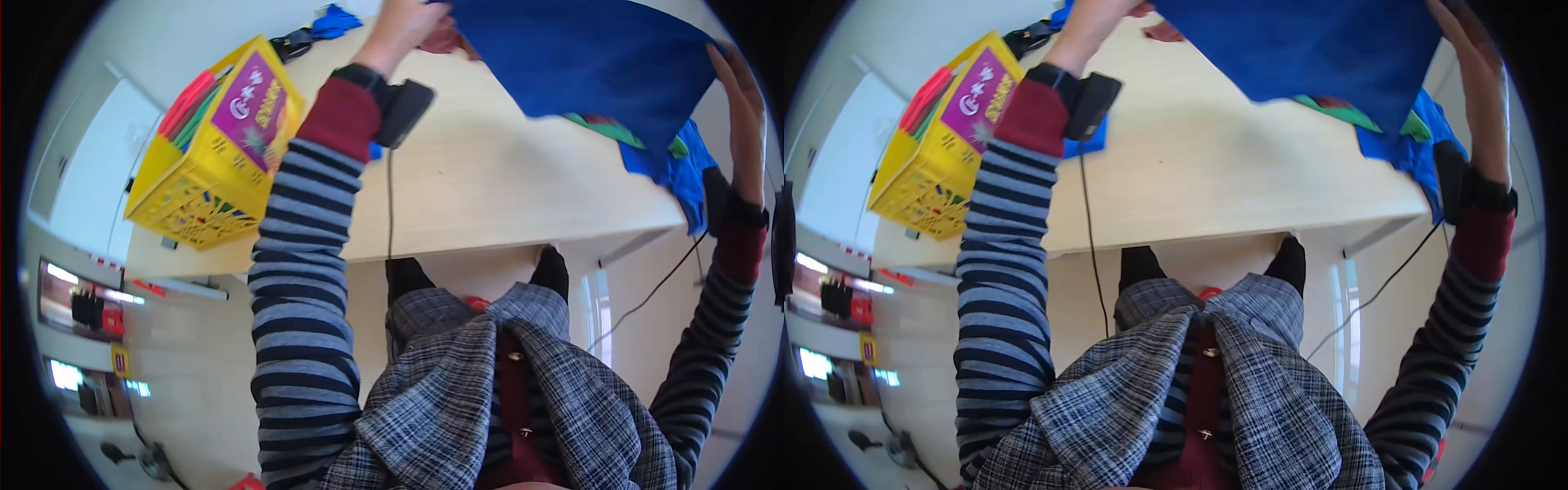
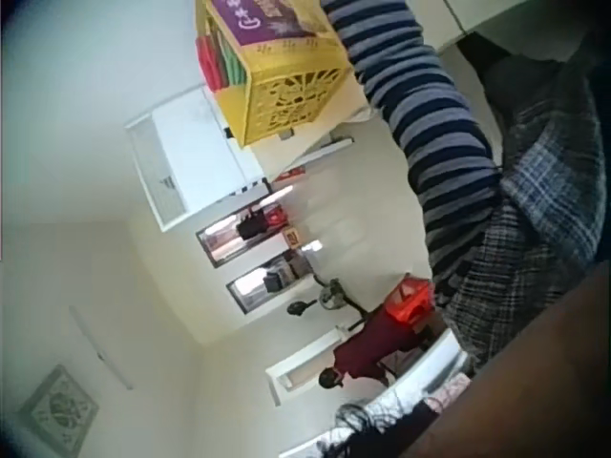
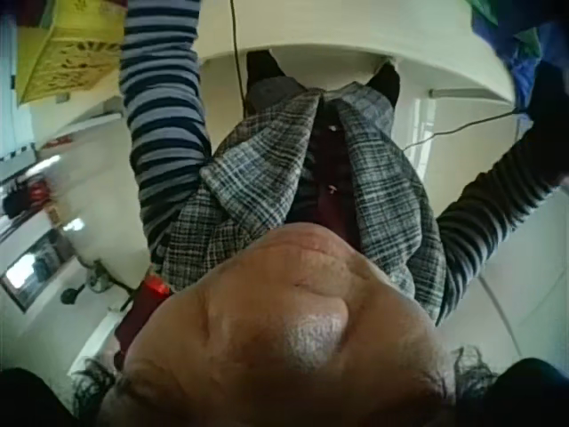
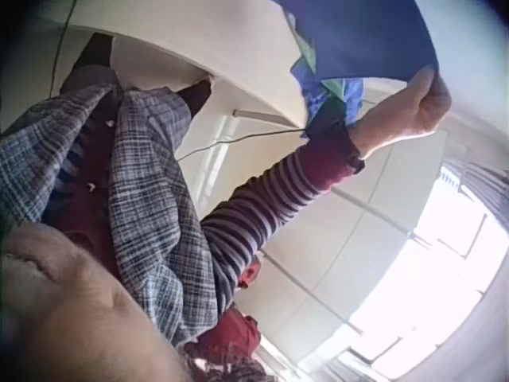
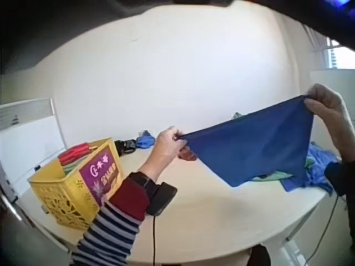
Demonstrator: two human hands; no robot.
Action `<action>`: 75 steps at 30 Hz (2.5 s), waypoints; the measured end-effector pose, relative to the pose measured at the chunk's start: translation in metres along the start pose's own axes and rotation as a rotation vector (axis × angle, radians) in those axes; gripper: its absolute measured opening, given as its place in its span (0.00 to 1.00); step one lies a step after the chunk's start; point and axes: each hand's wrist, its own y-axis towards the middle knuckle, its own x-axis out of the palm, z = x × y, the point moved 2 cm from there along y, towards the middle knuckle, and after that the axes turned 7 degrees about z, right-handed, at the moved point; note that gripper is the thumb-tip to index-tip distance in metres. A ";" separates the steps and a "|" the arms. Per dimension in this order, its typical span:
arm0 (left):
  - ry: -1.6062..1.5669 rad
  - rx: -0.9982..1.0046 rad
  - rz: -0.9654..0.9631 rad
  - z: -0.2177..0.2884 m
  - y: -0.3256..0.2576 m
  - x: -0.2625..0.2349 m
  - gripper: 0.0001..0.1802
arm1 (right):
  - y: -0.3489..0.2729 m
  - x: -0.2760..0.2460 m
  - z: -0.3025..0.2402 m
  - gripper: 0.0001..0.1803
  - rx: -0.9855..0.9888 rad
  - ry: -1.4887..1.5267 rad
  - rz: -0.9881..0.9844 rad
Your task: Folding various pieces of colorful cloth on a white table.
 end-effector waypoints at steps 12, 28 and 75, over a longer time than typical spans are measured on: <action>0.210 -0.210 -0.263 -0.124 -0.204 0.025 0.13 | -0.293 0.198 0.029 0.08 0.241 -0.006 -0.555; 0.365 -0.036 -0.150 -0.090 -0.320 0.017 0.13 | -0.290 0.103 0.096 0.10 0.180 -0.160 -0.432; 0.137 0.246 -0.354 -0.064 -0.261 0.266 0.06 | -0.333 0.033 0.114 0.14 0.457 -0.102 -0.278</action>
